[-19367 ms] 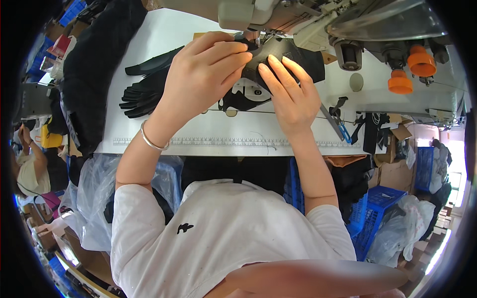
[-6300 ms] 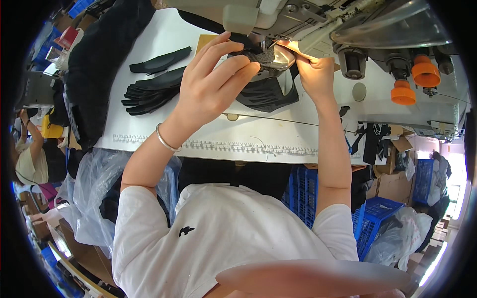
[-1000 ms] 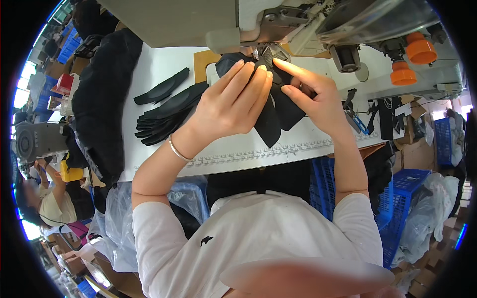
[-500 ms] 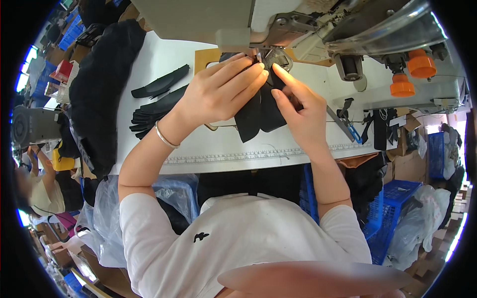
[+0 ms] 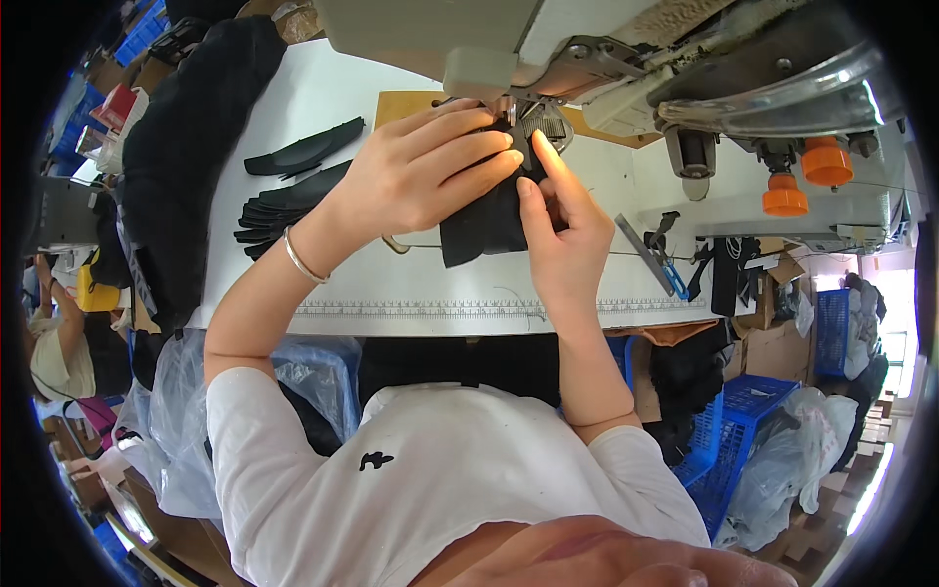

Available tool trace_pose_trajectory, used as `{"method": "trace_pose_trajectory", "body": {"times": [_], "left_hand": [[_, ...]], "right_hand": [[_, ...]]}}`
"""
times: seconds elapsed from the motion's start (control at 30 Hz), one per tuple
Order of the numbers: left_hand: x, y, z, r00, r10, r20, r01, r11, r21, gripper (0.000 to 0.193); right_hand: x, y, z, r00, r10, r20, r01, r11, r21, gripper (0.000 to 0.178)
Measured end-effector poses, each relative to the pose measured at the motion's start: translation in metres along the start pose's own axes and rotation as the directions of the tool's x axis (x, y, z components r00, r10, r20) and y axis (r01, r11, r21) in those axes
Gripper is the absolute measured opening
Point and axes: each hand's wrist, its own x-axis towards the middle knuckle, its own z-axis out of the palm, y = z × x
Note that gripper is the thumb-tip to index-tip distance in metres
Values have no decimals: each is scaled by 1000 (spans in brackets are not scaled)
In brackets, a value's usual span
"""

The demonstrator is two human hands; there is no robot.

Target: Stitching together various black synthetic and leather shoe components using an industrial sewing machine.

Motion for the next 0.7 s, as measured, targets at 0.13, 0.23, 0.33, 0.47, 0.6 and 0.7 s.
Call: {"method": "trace_pose_trajectory", "body": {"times": [0.13, 0.23, 0.33, 0.47, 0.6, 0.7], "left_hand": [[-2, 1, -1, 1000, -19, -15, 19, 1000, -3, 28], [-3, -2, -1, 1000, -9, 0, 9, 1000, 7, 29], [-2, -3, 0, 1000, -2, 0, 2, 1000, -10, 30], [-1, -3, 0, 1000, 1, -1, -1, 1000, 2, 30], [-2, -3, 0, 1000, -3, -5, 3, 1000, 7, 30], [-2, -4, -1, 1000, -10, 4, 10, 1000, -8, 30]], "right_hand": [[-1, 1, 5, 999, -24, -24, 25, 999, 32, 47], [-1, -3, 4, 1000, 5, -13, -4, 1000, 18, 47], [-1, -7, 4, 999, 40, -16, -40, 998, 45, 47], [-1, -7, 4, 999, 43, -27, -41, 998, 54, 48], [-1, -5, 6, 999, 27, -34, -26, 999, 35, 48], [-2, -6, 8, 999, 30, -40, -29, 999, 24, 48]]}}
